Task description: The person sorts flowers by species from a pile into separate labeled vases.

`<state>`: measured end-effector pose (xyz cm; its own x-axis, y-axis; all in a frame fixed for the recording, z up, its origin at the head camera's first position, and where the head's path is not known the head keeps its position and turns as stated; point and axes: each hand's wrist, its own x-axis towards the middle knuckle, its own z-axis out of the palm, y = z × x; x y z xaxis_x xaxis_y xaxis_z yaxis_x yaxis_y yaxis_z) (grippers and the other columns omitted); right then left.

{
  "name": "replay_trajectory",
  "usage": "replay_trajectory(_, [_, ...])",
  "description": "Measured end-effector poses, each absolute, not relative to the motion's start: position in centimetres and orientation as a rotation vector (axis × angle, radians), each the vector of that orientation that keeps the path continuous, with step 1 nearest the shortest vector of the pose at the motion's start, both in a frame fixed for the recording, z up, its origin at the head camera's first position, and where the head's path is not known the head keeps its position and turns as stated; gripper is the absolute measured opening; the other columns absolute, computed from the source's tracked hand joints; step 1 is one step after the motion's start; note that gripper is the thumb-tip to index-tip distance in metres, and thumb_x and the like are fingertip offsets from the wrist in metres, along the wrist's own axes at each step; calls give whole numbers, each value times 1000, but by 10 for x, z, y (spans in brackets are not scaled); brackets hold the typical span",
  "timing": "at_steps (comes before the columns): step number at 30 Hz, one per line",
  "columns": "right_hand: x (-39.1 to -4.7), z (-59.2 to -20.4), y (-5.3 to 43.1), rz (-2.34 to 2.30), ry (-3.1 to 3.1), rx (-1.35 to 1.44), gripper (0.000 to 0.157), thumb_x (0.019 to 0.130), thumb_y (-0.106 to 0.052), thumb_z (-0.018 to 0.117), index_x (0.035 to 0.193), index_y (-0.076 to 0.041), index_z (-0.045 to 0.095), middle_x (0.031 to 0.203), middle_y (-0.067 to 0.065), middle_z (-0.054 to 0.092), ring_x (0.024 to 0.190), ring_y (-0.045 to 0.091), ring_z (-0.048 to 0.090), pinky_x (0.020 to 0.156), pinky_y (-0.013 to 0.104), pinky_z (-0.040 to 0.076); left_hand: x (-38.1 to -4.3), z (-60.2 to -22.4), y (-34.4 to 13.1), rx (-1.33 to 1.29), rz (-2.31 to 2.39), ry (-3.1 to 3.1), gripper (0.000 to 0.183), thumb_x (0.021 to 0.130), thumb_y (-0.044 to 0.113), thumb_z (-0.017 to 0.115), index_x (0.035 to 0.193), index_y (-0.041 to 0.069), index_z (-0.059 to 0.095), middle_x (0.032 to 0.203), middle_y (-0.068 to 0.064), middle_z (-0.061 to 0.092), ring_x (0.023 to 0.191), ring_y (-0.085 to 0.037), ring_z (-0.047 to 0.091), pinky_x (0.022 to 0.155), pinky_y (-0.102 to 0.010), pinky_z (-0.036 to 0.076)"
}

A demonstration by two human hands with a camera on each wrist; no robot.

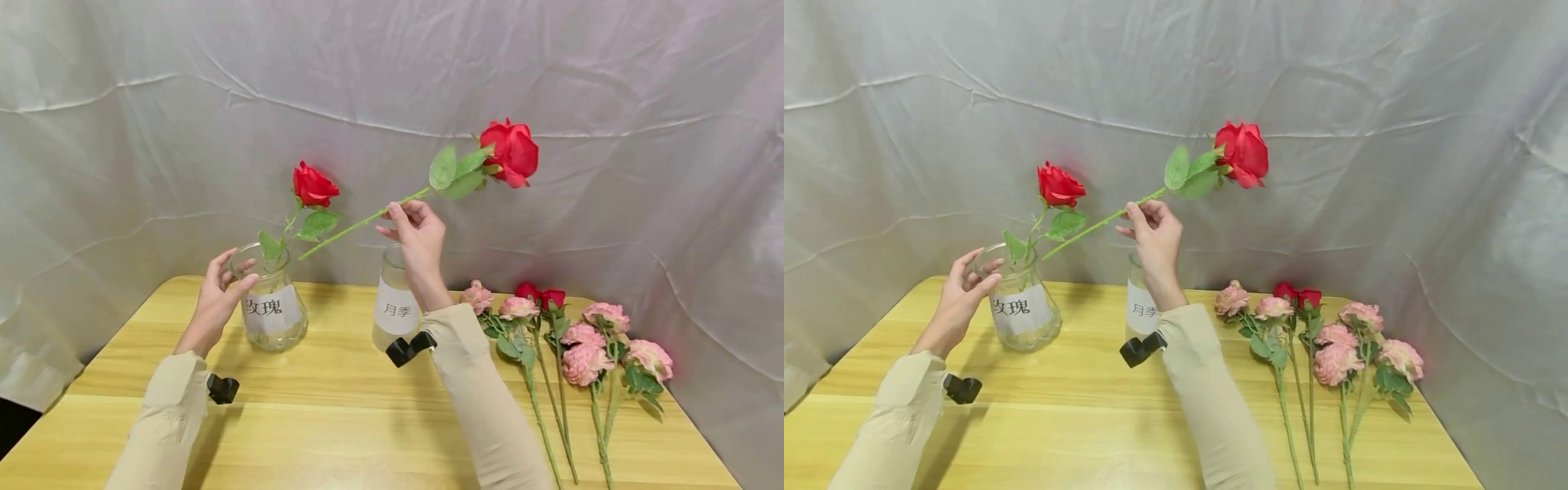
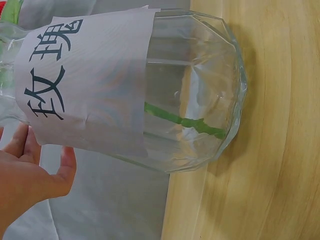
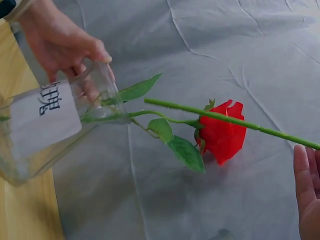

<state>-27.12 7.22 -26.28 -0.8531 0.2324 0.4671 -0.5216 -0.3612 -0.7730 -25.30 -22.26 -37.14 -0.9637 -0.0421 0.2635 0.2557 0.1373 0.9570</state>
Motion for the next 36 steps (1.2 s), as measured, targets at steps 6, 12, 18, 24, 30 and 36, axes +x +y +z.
replay_trajectory(6, [-282,-258,53,2265,-1427,333,10,89,8,63,84,1,60,77,6,63,73,18,65,65,29,57,-252,-373,-224,-206,-1916,-2180,76,97,21,59,154,10,10,144,-11,43,136,-29,29,113,-54,16])
replay_trajectory(12, [-289,-261,35,2289,-1445,331,8,88,8,64,84,2,60,77,7,62,73,17,64,65,28,57,-253,-376,-224,-220,-1922,-2179,75,97,20,59,154,12,10,142,-8,44,136,-30,29,112,-55,16])
replay_trajectory(18, [-291,-266,21,2273,-1511,355,8,88,9,65,84,6,58,76,9,61,69,13,62,65,28,57,-254,-376,-222,-223,-1922,-2179,75,97,21,59,154,12,10,142,-8,44,135,-30,29,112,-55,16])
replay_trajectory(24, [-289,-270,11,2230,-1578,340,8,86,9,66,85,9,59,73,4,59,67,10,62,64,29,57,-255,-375,-219,-225,-1924,-2183,75,97,20,59,154,12,10,144,-11,43,135,-30,30,111,-55,18])
replay_trajectory(30, [-289,-278,4,2216,-1613,321,9,85,8,68,83,9,59,72,5,61,66,10,62,68,34,58,-254,-375,-217,-229,-1929,-2188,76,97,20,59,154,11,10,146,-14,41,135,-32,29,112,-55,18])
replay_trajectory(36, [-290,-286,-11,2192,-1637,338,11,83,9,70,82,11,60,71,8,63,63,8,60,65,33,58,-253,-375,-220,-225,-1932,-2181,75,97,20,59,154,12,10,145,-11,42,136,-30,29,112,-55,17])
